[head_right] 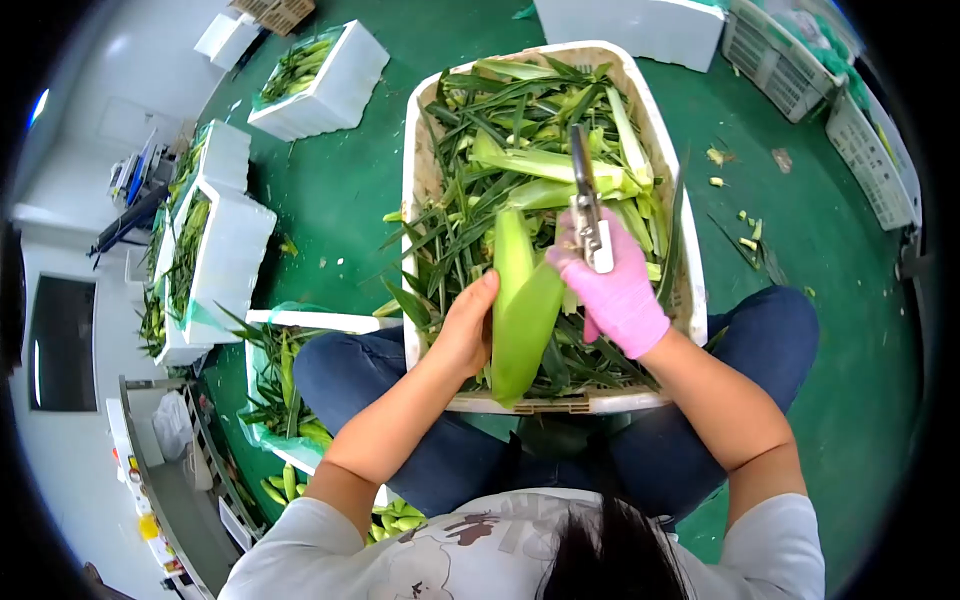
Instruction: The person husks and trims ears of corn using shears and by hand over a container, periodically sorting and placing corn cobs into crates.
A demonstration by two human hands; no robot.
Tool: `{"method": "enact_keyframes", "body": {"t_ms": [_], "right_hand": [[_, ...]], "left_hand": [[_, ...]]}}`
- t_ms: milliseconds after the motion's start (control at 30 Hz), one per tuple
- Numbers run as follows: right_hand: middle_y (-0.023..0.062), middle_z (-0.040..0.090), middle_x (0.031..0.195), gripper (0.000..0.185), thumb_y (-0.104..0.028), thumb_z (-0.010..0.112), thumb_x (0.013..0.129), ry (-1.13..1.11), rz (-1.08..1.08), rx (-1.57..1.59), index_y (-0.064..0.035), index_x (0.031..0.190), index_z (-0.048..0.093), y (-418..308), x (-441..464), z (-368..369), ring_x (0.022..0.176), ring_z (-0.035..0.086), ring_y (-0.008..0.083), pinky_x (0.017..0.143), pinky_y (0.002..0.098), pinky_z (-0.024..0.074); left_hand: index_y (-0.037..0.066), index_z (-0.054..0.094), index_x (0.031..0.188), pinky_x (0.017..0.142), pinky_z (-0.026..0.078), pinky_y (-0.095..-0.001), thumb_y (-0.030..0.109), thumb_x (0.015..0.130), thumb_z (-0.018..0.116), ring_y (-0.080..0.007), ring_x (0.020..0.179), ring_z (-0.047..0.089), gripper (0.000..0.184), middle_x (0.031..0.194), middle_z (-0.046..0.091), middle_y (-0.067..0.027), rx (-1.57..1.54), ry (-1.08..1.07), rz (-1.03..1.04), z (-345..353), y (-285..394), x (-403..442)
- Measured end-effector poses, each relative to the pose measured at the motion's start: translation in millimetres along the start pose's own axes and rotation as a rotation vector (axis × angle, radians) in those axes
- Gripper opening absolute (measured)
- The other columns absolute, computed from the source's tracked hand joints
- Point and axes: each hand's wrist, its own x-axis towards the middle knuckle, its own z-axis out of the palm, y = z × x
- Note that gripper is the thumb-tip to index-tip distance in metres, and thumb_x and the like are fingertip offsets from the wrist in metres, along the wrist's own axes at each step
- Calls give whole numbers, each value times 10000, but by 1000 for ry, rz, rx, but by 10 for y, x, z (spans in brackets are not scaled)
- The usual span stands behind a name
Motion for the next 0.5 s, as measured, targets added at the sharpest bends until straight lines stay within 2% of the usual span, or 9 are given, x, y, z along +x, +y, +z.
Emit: {"method": "enact_keyframes", "body": {"t_ms": [67, 133, 200, 233, 267, 333, 400, 433, 500], "right_hand": [[22, 615, 952, 396, -163, 715, 832, -13, -83, 0, -20, 1174, 573, 70, 66, -110, 854, 591, 126, 799, 275, 501], [28, 615, 962, 404, -200, 711, 848, 5, -140, 56, -18, 1182, 578, -29, 125, -222, 874, 599, 128, 798, 276, 501], [44, 620, 973, 411, -259, 702, 865, 112, -211, -21, -19, 1177, 581, -71, 280, -385, 866, 601, 132, 771, 280, 500], [52, 619, 978, 404, -283, 695, 876, 205, -273, -138, -26, 1168, 584, -11, 419, -482, 861, 593, 131, 771, 279, 493], [59, 619, 982, 398, -306, 687, 888, 298, -340, -252, -34, 1159, 587, 40, 564, -560, 856, 585, 129, 771, 278, 486], [59, 619, 1000, 409, -302, 688, 896, 273, -189, -144, -17, 1170, 584, 67, 672, -671, 895, 585, 134, 831, 271, 470], [63, 627, 1035, 433, -292, 687, 902, 186, -81, -32, 6, 1198, 579, 202, 734, -785, 937, 589, 139, 887, 264, 456], [68, 632, 1058, 456, -288, 687, 902, 131, -43, 3, 18, 1221, 573, 238, 664, -723, 934, 593, 144, 878, 271, 460], [74, 641, 1095, 478, -279, 673, 912, 7, 18, 36, 27, 1262, 563, 429, 613, -620, 929, 592, 149, 862, 285, 461]], "left_hand": [[39, 553, 1281, 940, 522, -406, 559, 1028, 389, -249, 1092, 635, 601, 1183, 657, -129, -260, 141, -39, 45, 84, 66], [43, 531, 1317, 920, 522, -423, 532, 1042, 344, -262, 1086, 623, 592, 1194, 637, -125, -382, 198, 134, -115, 266, 145], [38, 511, 1341, 884, 526, -413, 541, 1027, 354, -258, 1046, 617, 614, 1181, 623, -127, -633, 32, 278, -546, 502, 110], [41, 494, 1364, 847, 527, -382, 532, 996, 437, -235, 999, 610, 617, 1168, 594, -118, -680, -26, 369, -542, 707, -107], [42, 455, 1401, 806, 532, -355, 490, 968, 512, -206, 958, 605, 626, 1154, 567, -109, -813, -239, 389, -691, 870, -308], [-8, 239, 1508, 652, 517, -326, 366, 945, 548, -175, 781, 547, 743, 1053, 498, -100, -838, -364, 447, -878, 1104, -944], [-4, 284, 1483, 621, 518, -322, 381, 954, 544, -185, 739, 524, 704, 1076, 505, -127, -748, -209, 550, -1194, 1041, -1719], [1, 294, 1480, 637, 521, -332, 385, 956, 546, -200, 739, 517, 697, 1094, 506, -131, -666, -9, 607, -1473, 879, -2163], [4, 460, 1360, 688, 546, -353, 407, 948, 583, -243, 811, 580, 590, 1143, 567, -172, -721, 330, 648, -2074, 339, -3132]]}}
